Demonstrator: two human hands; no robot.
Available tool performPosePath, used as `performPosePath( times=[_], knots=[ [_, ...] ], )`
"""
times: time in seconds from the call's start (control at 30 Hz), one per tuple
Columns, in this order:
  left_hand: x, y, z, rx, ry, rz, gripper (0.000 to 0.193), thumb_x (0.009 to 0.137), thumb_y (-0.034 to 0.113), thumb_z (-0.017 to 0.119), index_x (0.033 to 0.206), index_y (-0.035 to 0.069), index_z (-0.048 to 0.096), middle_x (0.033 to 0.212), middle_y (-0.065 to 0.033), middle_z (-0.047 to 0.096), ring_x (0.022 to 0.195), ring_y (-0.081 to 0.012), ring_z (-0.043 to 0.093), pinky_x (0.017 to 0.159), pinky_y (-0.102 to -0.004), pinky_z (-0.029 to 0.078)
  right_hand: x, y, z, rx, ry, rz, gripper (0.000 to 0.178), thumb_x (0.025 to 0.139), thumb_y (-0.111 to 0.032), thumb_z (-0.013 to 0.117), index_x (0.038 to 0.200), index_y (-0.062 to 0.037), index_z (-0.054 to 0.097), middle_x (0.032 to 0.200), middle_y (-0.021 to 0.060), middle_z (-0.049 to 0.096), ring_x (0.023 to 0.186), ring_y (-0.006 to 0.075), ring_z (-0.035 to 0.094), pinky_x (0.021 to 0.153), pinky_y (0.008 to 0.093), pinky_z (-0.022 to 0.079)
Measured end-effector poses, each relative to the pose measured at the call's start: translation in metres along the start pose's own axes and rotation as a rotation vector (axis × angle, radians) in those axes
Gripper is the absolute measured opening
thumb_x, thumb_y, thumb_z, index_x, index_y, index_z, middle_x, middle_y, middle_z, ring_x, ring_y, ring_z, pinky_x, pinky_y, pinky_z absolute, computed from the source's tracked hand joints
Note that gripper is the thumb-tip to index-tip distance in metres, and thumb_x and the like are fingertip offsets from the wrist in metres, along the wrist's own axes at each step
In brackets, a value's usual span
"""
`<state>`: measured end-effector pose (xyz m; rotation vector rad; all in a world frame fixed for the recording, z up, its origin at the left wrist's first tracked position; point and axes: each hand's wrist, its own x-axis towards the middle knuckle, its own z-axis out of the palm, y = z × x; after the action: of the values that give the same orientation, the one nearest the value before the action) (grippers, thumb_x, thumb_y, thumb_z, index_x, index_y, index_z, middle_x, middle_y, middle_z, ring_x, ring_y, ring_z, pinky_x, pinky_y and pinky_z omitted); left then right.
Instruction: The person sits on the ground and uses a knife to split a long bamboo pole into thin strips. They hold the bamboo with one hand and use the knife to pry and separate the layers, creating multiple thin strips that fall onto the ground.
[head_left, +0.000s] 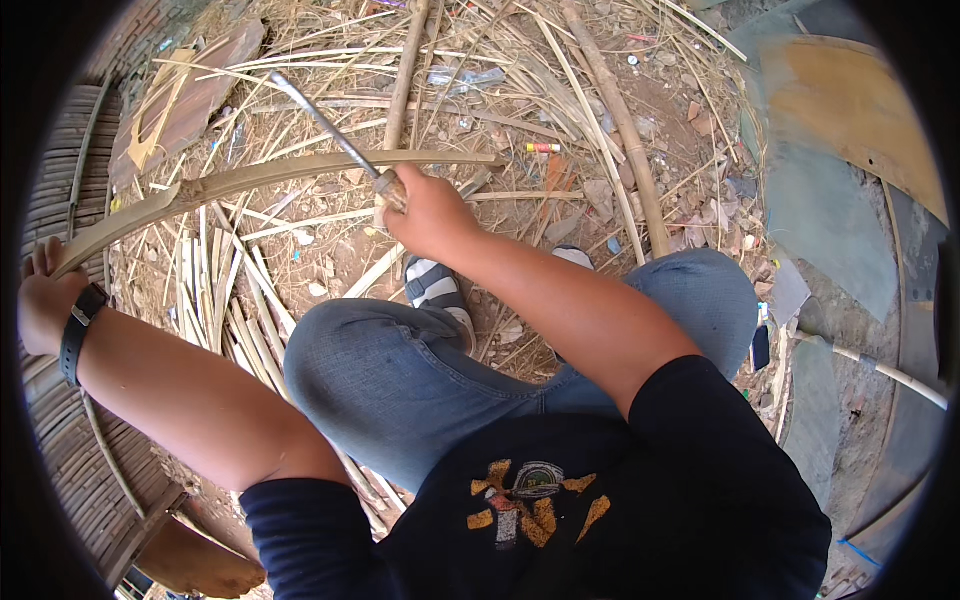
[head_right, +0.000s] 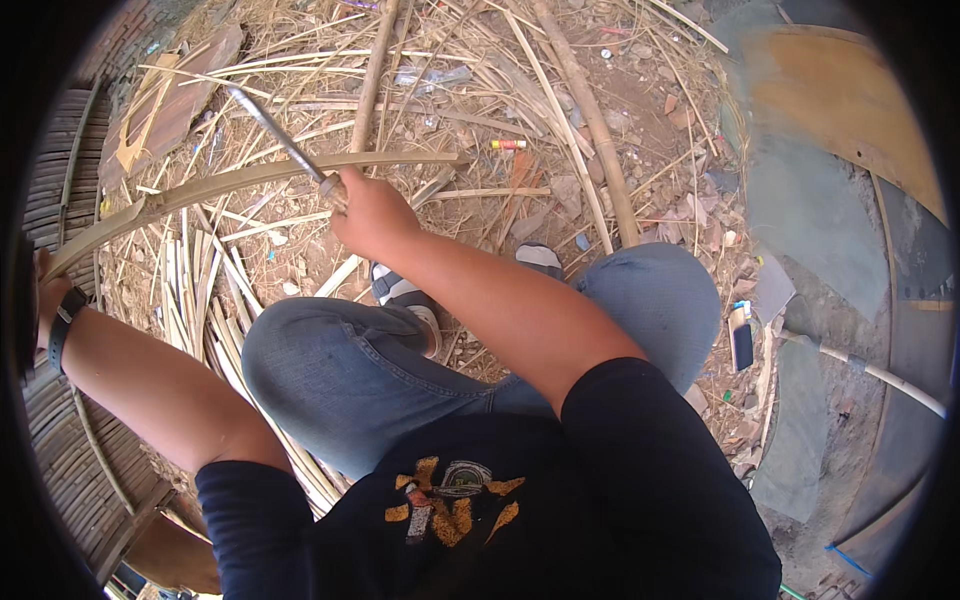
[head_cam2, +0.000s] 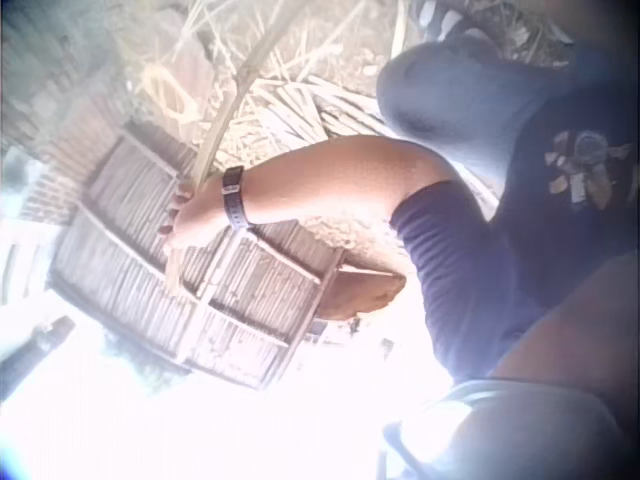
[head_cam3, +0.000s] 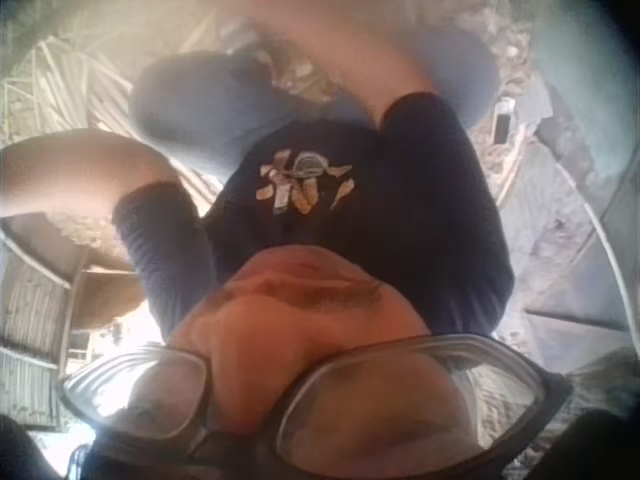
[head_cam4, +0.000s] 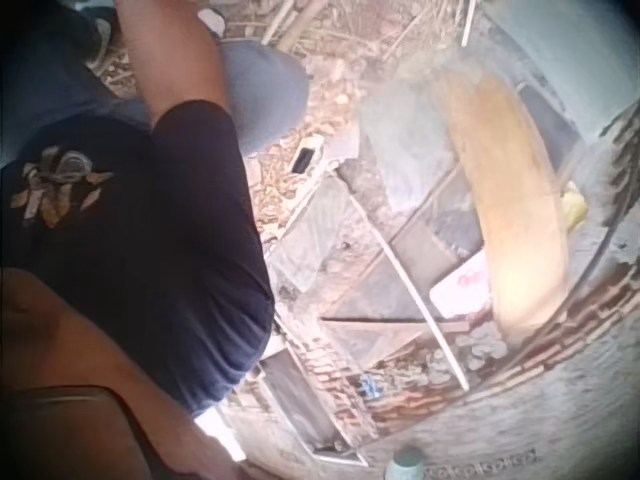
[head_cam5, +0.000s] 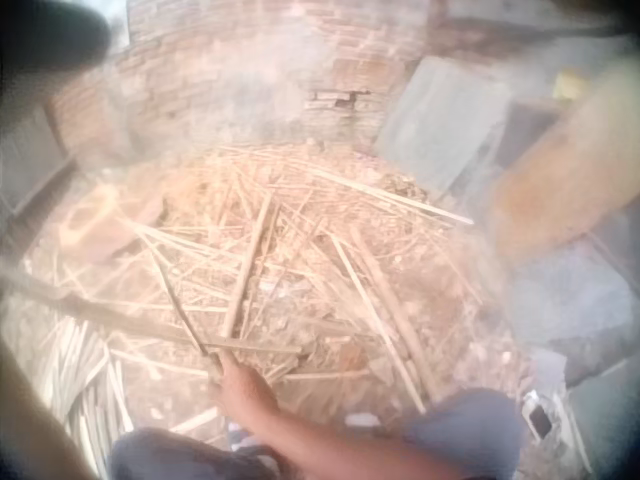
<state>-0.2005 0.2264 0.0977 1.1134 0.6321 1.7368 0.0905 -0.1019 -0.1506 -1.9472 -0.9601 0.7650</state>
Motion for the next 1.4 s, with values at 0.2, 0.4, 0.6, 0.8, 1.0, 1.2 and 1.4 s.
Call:
performPosePath(
  times=[0.2,0.4,0.6,0.8,1.0,1.2,1.4],
  knots=[
    [-0.034,-0.029,0.023,0.132,0.208,-0.038,0.032,0.102,0.035,0.036,0.080,0.012,0.040,0.064,-0.0017,0.029,0.052,-0.0169,0.030,0.045,-0.0307,0.030,-0.001,0.148,0.002,-0.298,-0.041,0.166,0.040,0.083,-0.019,0.064,0.120,-0.0072,0.055,0.091,0.0211,0.068,0.084,0.0380,0.068,0.074,0.0481,0.053],
    [-0.072,-0.036,0.000,0.084,0.204,-0.052,0.037,0.104,0.041,0.036,0.081,0.012,0.040,0.062,0.0005,0.026,0.049,-0.0147,0.023,0.042,-0.0274,0.024,0.003,0.156,-0.020,-0.223,-0.132,0.621,0.039,0.081,-0.020,0.068,0.113,-0.0009,0.058,0.109,0.0231,0.067,0.104,0.0376,0.065,0.087,0.0456,0.052],
    [-0.107,-0.002,0.061,0.049,0.164,-0.011,0.035,0.105,0.039,0.033,0.089,0.010,0.043,0.064,0.0009,0.027,0.050,-0.0135,0.024,0.043,-0.0266,0.025,-0.017,0.016,0.001,-0.096,-0.130,0.086,0.035,0.082,-0.014,0.067,0.113,-0.0046,0.053,0.090,0.0160,0.067,0.084,0.0314,0.068,0.074,0.0442,0.055],
    [-0.107,0.002,0.053,0.194,0.275,0.009,0.038,0.106,0.038,0.031,0.096,0.006,0.049,0.065,0.0003,0.031,0.052,-0.0135,0.028,0.044,-0.0275,0.026,-0.025,0.084,-0.002,-0.182,-0.111,-0.151,0.034,0.083,-0.020,0.065,0.111,-0.0053,0.054,0.088,0.0203,0.067,0.082,0.0389,0.067,0.071,0.0492,0.052],
    [-0.092,-0.026,-0.042,0.229,0.449,-0.074,0.035,0.102,0.038,0.034,0.099,0.009,0.054,0.072,-0.0011,0.044,0.054,-0.0168,0.033,0.046,-0.0306,0.033,-0.025,0.213,-0.011,-0.435,-0.212,0.426,0.036,0.081,-0.018,0.065,0.111,-0.0002,0.057,0.097,0.0224,0.068,0.094,0.0380,0.067,0.081,0.0461,0.054],
    [-0.083,-0.052,-0.107,0.356,0.571,-0.097,0.040,0.102,0.040,0.034,0.115,0.010,0.057,0.108,-0.0129,0.061,0.072,-0.0243,0.057,0.058,-0.0340,0.049,-0.030,0.114,-0.013,-0.229,-0.257,0.107,0.033,0.084,-0.016,0.061,0.116,-0.0088,0.056,0.102,0.0192,0.067,0.097,0.0384,0.065,0.082,0.0474,0.053],
    [-0.074,-0.059,-0.135,0.324,0.604,-0.193,0.027,0.099,0.034,0.036,0.092,0.014,0.051,0.075,-0.0026,0.045,0.055,-0.0180,0.036,0.047,-0.0321,0.036,-0.037,0.175,0.005,-0.265,-0.164,0.176,0.031,0.084,-0.021,0.067,0.113,-0.0110,0.059,0.097,0.0179,0.068,0.093,0.0384,0.066,0.079,0.0479,0.053]
  ],
)
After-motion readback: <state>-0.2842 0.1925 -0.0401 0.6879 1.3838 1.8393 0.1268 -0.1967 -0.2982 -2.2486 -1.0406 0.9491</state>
